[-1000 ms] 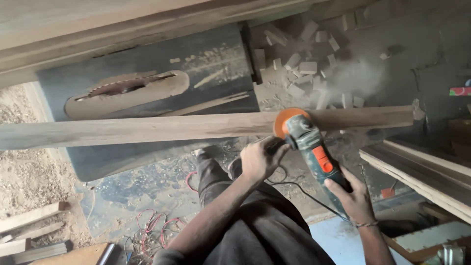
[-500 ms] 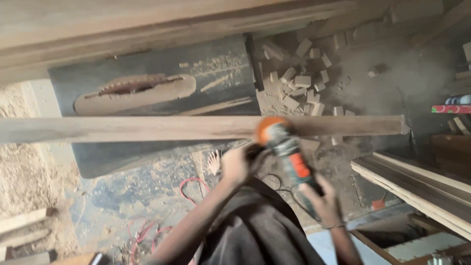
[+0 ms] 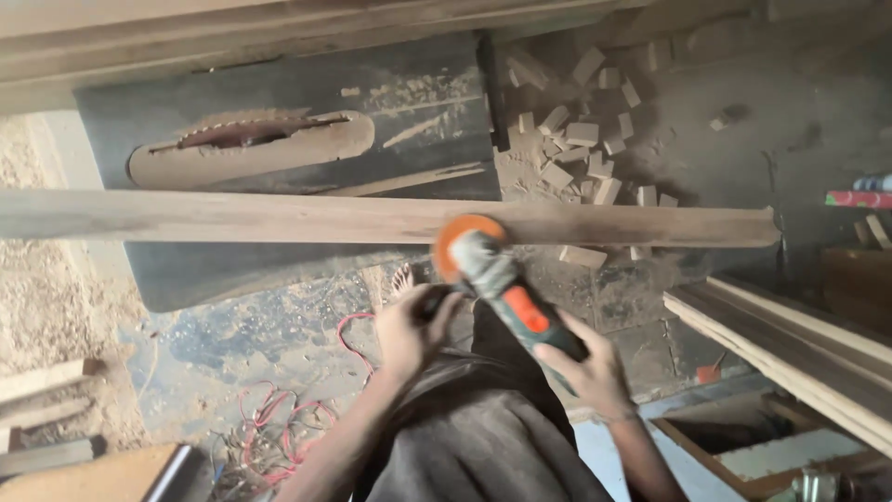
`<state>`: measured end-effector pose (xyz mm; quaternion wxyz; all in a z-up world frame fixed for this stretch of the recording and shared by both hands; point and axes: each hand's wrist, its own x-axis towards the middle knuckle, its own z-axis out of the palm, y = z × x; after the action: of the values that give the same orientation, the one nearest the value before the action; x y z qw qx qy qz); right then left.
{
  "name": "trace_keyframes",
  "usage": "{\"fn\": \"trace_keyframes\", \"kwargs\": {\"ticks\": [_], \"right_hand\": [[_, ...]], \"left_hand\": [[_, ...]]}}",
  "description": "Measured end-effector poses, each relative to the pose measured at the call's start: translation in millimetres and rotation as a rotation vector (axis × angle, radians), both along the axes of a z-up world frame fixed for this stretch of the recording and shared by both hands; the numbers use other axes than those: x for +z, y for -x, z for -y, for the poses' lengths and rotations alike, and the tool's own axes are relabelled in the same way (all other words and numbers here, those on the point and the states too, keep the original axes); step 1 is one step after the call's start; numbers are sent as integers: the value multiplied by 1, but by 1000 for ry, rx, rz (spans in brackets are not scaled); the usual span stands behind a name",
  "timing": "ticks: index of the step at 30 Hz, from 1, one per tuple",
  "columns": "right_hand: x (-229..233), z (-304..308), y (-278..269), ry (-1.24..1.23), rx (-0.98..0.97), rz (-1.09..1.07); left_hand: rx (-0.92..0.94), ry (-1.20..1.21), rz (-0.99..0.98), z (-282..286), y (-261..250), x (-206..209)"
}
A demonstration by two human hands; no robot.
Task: Sanding the edge of a long wooden plank using a handheld power sander.
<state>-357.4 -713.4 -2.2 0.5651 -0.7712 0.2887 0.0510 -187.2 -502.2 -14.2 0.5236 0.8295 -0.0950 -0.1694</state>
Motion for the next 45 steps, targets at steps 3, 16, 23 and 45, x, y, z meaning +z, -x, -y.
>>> {"fn": "trace_keyframes", "kwargs": {"ticks": [3, 16, 23, 45], "right_hand": [[4, 30, 21, 37, -62, -123], [14, 113, 101, 168, -192, -87], [12, 147, 141, 137, -297, -153], [-20, 87, 40, 11, -64, 77]], "left_hand": [[-52, 15, 42, 35, 13, -6], [-242, 77, 135, 153, 58, -10], [-463, 28, 41, 213, 73, -12], [-175, -8, -79, 88, 32, -22]]}}
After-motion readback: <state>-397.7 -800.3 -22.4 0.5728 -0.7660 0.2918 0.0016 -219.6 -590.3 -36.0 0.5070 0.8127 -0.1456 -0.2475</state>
